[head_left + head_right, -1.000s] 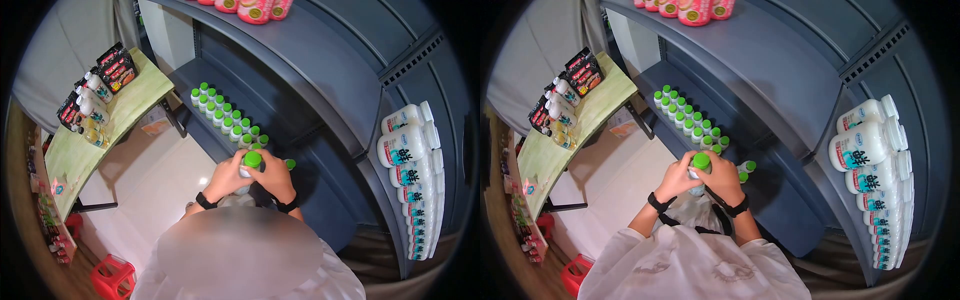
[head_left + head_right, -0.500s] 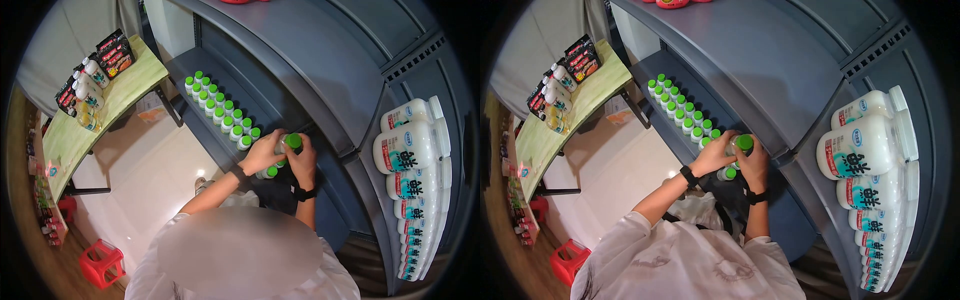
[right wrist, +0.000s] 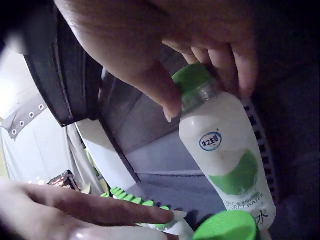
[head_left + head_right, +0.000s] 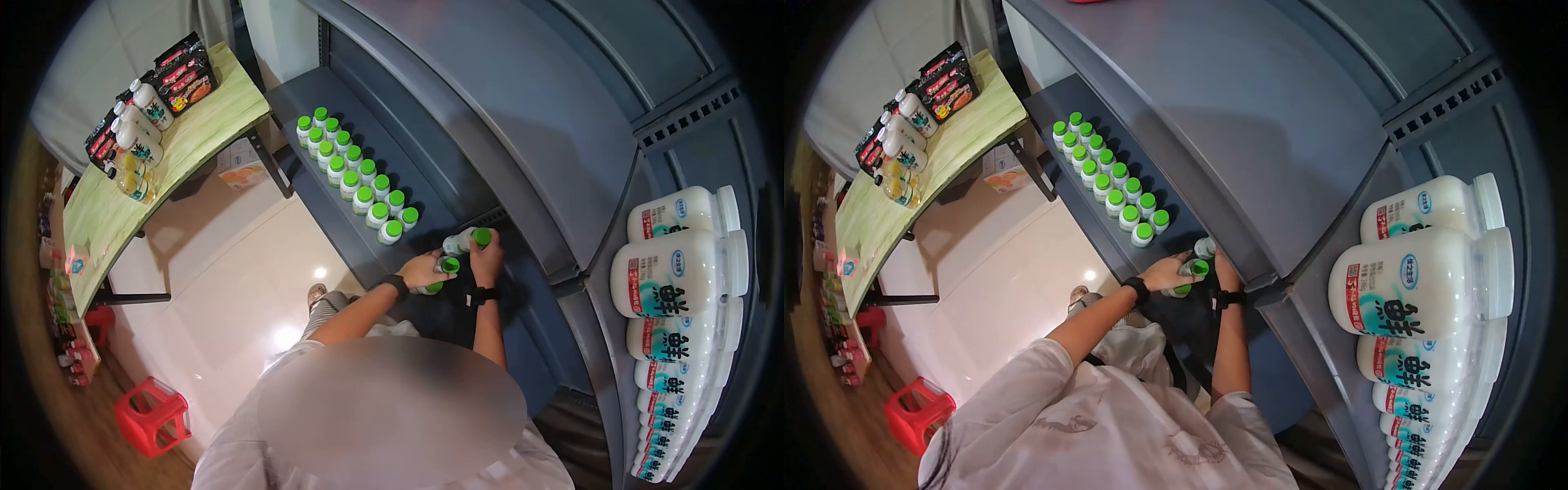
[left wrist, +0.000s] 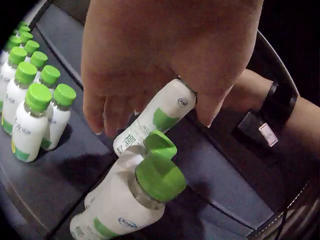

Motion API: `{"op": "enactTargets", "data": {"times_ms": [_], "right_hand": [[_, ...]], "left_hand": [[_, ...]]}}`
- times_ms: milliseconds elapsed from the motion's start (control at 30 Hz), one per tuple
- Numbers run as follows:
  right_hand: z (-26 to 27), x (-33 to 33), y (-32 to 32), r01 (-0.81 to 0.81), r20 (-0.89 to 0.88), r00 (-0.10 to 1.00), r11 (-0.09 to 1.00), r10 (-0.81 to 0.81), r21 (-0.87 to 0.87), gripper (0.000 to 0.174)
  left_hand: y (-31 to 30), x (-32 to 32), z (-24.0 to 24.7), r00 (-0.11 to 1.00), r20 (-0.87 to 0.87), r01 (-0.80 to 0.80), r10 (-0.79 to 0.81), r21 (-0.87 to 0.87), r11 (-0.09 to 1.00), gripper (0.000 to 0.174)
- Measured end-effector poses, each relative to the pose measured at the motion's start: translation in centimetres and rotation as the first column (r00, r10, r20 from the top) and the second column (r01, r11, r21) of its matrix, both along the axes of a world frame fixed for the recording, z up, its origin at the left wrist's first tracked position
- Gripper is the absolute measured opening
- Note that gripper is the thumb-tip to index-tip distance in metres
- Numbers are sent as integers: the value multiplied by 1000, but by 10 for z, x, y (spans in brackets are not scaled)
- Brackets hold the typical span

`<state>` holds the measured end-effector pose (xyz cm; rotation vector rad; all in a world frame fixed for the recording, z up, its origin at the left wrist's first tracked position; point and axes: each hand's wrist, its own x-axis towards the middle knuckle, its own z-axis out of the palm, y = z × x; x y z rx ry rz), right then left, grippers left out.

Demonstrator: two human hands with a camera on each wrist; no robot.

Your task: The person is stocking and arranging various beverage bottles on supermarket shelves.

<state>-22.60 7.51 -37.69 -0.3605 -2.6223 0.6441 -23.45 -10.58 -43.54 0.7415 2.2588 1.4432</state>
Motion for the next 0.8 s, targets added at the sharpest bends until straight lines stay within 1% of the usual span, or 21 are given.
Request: {"op": "enactTargets", "data": {"times_ms": [100,200,267,300,333,367,433,467,567,667,767,800], "right_hand": [[-29,1,5,41,72,997,997,-37,-57,46],[-47,3,10,66,156,986,996,-55,-67,45],[-54,7,7,64,170,984,996,-52,-61,45],[-61,7,8,54,149,988,996,-44,-64,45],[-68,9,9,45,127,991,997,-36,-66,45],[-74,10,10,72,137,989,995,-62,-63,45],[-75,11,6,126,153,981,991,-116,-55,44],[-75,12,4,130,154,981,990,-120,-57,44],[-81,15,4,144,169,977,988,-134,-52,44],[-86,15,5,155,206,968,987,-144,-38,44],[-91,16,8,172,254,955,984,-155,-46,44],[-92,16,9,180,274,948,982,-159,-51,44]], "left_hand": [[2,2,3,985,163,52,-52,4,999,87],[0,3,-2,982,141,125,-129,36,992,88],[-2,6,-9,978,94,185,-186,25,982,79],[-2,8,-17,974,72,214,-214,20,977,75],[-1,11,-25,976,90,198,-199,21,980,73],[0,14,-33,977,106,182,-184,23,983,72],[-1,15,-30,979,124,159,-162,39,987,75],[-3,16,-29,979,129,150,-156,53,987,80],[1,17,-45,980,135,142,-149,58,988,87],[6,18,-63,985,81,144,-150,78,987,89],[6,19,-68,991,19,131,-133,83,988,89],[4,19,-63,989,40,136,-139,72,988,88]]}}
